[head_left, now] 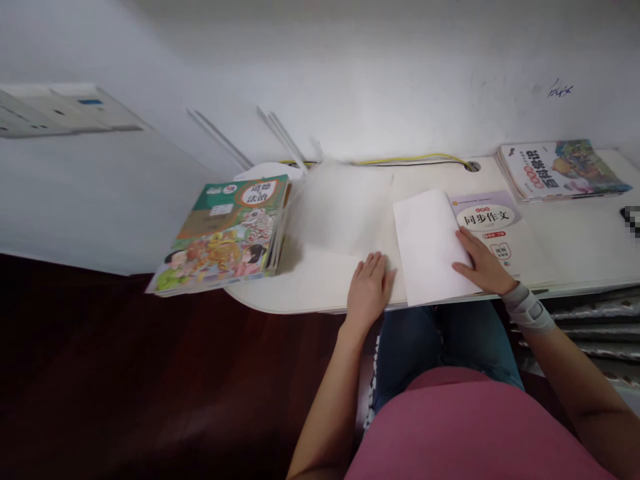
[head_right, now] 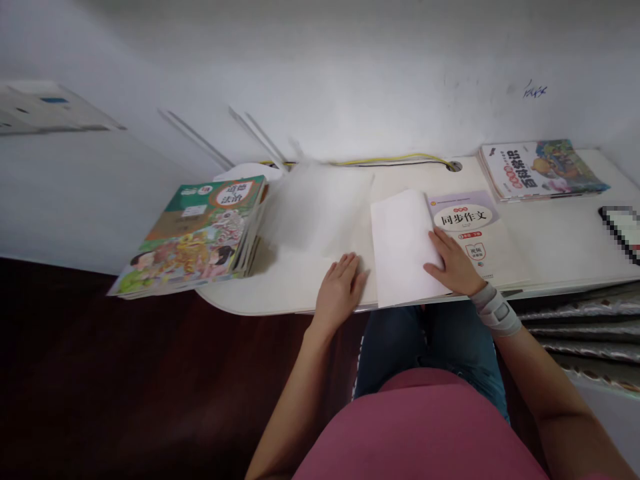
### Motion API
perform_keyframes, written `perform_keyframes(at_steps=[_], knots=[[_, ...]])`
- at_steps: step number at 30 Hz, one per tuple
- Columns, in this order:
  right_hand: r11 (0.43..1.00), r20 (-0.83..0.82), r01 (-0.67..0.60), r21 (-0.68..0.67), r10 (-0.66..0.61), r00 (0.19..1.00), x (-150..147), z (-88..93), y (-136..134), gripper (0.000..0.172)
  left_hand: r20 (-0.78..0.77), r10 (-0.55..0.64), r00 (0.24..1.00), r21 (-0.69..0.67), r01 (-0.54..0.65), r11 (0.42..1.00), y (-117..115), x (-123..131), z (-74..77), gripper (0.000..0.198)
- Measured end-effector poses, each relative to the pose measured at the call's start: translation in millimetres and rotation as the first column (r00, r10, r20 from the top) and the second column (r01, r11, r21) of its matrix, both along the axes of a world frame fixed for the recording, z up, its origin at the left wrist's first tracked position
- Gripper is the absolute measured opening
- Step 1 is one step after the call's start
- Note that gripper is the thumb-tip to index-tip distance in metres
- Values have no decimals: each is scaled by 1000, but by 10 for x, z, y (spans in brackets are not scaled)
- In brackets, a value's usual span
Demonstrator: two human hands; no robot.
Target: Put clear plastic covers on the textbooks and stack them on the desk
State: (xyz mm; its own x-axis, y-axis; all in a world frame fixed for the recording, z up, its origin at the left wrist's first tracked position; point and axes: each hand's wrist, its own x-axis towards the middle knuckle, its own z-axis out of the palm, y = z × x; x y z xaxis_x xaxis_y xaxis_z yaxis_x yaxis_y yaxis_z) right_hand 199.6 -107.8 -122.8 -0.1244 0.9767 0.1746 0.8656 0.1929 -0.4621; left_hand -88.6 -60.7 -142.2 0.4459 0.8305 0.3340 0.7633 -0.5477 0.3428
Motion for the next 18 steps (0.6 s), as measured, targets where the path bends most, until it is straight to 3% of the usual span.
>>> perform_keyframes(at_steps=[7,18], knots=[[1000,263,26,6,-26,964,-214,6,-8,71,22,7,1000,-41,-6,999,-3,1,25,48],[997,333,-69,-17,71,940,-159,27,-24,69,73,19,997,-98,-11,995,6,-24,42,54]])
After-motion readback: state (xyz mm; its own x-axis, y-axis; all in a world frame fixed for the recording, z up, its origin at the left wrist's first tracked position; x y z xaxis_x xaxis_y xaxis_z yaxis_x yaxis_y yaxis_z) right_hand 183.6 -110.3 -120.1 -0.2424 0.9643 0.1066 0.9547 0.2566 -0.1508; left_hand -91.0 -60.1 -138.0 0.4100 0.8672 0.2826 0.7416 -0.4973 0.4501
